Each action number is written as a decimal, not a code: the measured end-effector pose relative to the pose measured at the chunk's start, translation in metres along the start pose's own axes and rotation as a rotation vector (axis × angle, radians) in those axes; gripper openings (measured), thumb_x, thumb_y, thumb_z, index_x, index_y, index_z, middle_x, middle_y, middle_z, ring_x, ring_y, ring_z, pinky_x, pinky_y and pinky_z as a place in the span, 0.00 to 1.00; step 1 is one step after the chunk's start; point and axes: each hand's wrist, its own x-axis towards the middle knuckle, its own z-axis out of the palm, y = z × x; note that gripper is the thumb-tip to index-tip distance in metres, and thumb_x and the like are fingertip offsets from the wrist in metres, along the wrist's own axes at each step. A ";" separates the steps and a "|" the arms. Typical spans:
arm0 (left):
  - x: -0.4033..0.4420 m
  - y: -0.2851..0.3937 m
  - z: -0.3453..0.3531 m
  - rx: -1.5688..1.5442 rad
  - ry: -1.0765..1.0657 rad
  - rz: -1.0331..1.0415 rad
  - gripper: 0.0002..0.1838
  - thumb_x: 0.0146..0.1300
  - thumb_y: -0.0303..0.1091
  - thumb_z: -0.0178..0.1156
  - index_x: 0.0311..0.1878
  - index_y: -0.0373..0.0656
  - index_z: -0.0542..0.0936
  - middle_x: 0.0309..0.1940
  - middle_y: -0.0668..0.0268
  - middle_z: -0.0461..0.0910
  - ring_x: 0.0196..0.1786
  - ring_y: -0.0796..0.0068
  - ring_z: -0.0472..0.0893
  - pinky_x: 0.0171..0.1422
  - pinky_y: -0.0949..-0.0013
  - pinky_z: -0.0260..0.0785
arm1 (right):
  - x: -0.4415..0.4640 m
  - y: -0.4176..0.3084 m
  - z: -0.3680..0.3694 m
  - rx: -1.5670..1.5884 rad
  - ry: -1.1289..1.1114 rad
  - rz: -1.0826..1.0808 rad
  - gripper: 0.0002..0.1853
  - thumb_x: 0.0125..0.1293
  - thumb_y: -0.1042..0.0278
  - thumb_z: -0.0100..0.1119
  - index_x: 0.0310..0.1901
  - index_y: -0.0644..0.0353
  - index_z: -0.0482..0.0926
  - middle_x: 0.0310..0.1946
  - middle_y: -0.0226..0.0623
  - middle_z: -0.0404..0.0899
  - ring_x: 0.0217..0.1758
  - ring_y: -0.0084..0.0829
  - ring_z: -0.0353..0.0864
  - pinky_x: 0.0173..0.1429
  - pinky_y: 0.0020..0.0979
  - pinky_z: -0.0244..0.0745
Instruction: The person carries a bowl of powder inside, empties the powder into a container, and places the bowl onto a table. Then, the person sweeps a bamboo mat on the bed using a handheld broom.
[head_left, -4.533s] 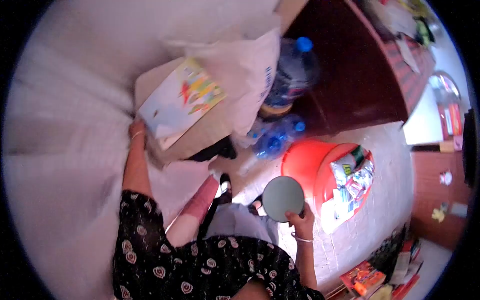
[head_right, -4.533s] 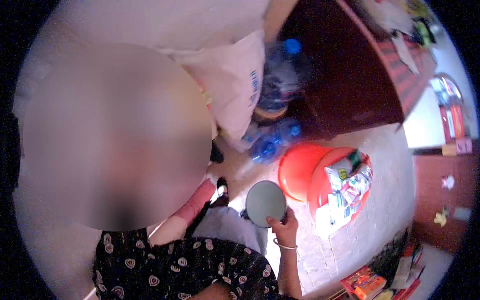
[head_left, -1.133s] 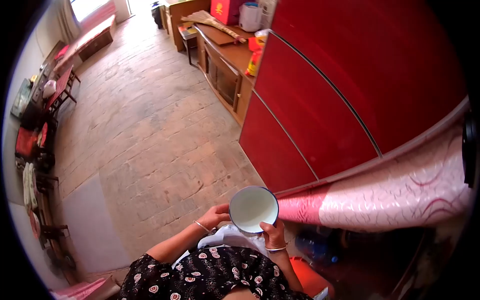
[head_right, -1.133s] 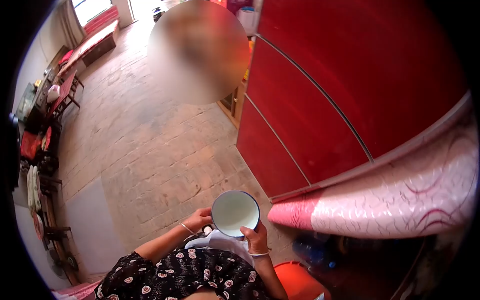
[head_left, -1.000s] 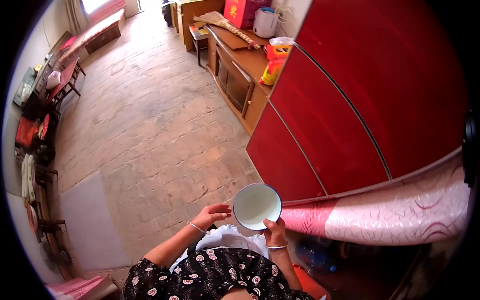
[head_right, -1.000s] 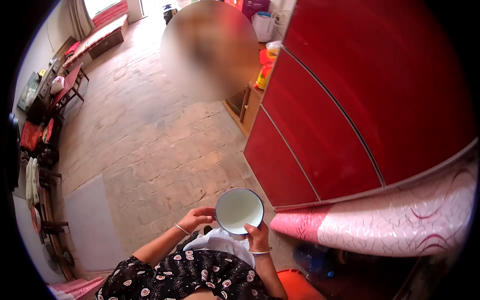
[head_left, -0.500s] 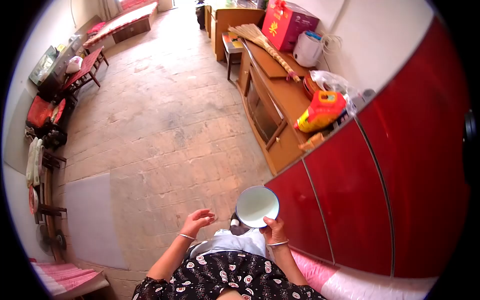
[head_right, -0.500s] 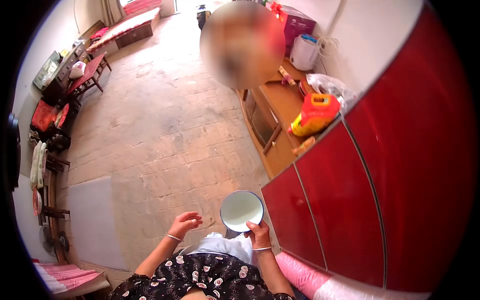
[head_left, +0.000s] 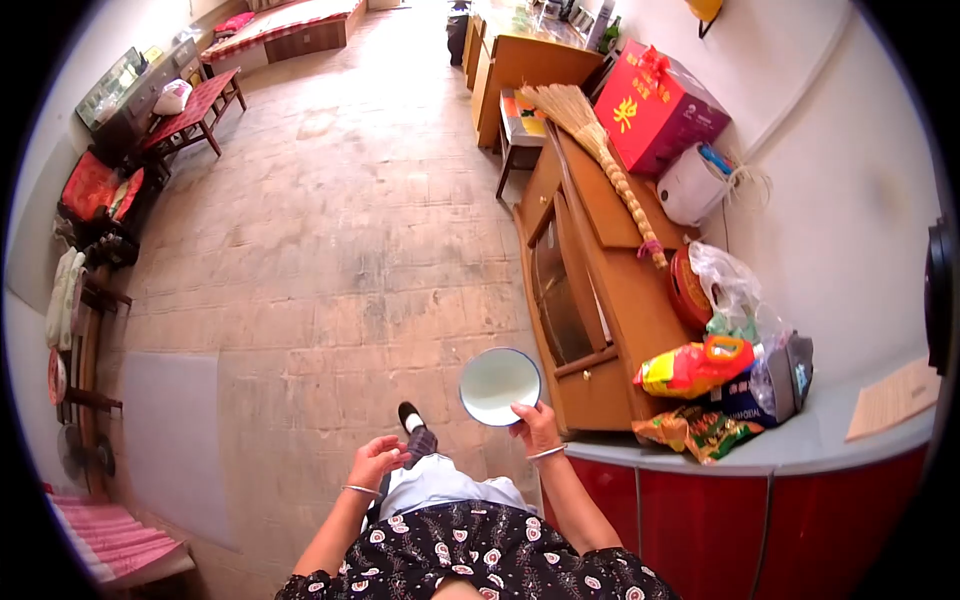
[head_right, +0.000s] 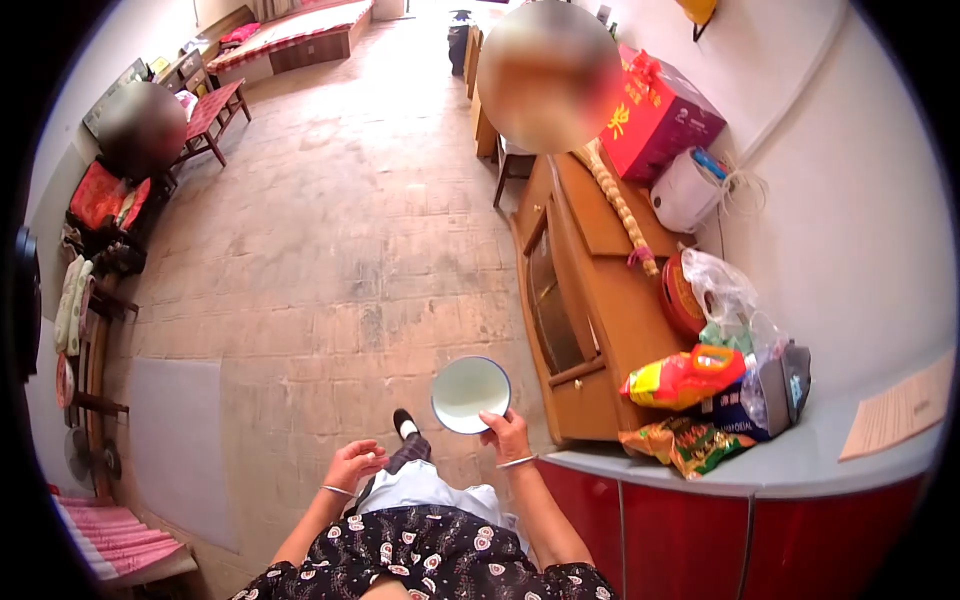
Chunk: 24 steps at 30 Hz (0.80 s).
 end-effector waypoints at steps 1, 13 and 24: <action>0.019 0.019 -0.004 0.002 -0.003 0.016 0.21 0.55 0.28 0.55 0.52 0.31 0.67 0.45 0.55 0.75 0.43 0.65 0.79 0.47 0.68 0.72 | 0.018 -0.002 0.007 0.005 0.043 0.009 0.12 0.49 0.68 0.62 0.34 0.63 0.75 0.21 0.30 0.74 0.17 0.21 0.69 0.20 0.21 0.64; 0.220 0.232 -0.032 0.026 0.014 0.164 0.19 0.54 0.29 0.57 0.51 0.36 0.70 0.43 0.59 0.77 0.42 0.67 0.80 0.44 0.70 0.72 | 0.206 0.007 -0.011 -0.114 0.540 0.225 0.13 0.45 0.63 0.66 0.26 0.64 0.75 0.15 0.36 0.73 0.11 0.25 0.69 0.10 0.22 0.62; 0.406 0.284 -0.047 0.195 0.399 -0.102 0.17 0.53 0.26 0.55 0.48 0.32 0.71 0.37 0.58 0.77 0.31 0.70 0.80 0.31 0.72 0.72 | 0.451 -0.114 0.041 -0.181 0.460 0.250 0.13 0.45 0.65 0.66 0.25 0.65 0.75 0.14 0.35 0.73 0.10 0.26 0.70 0.10 0.24 0.63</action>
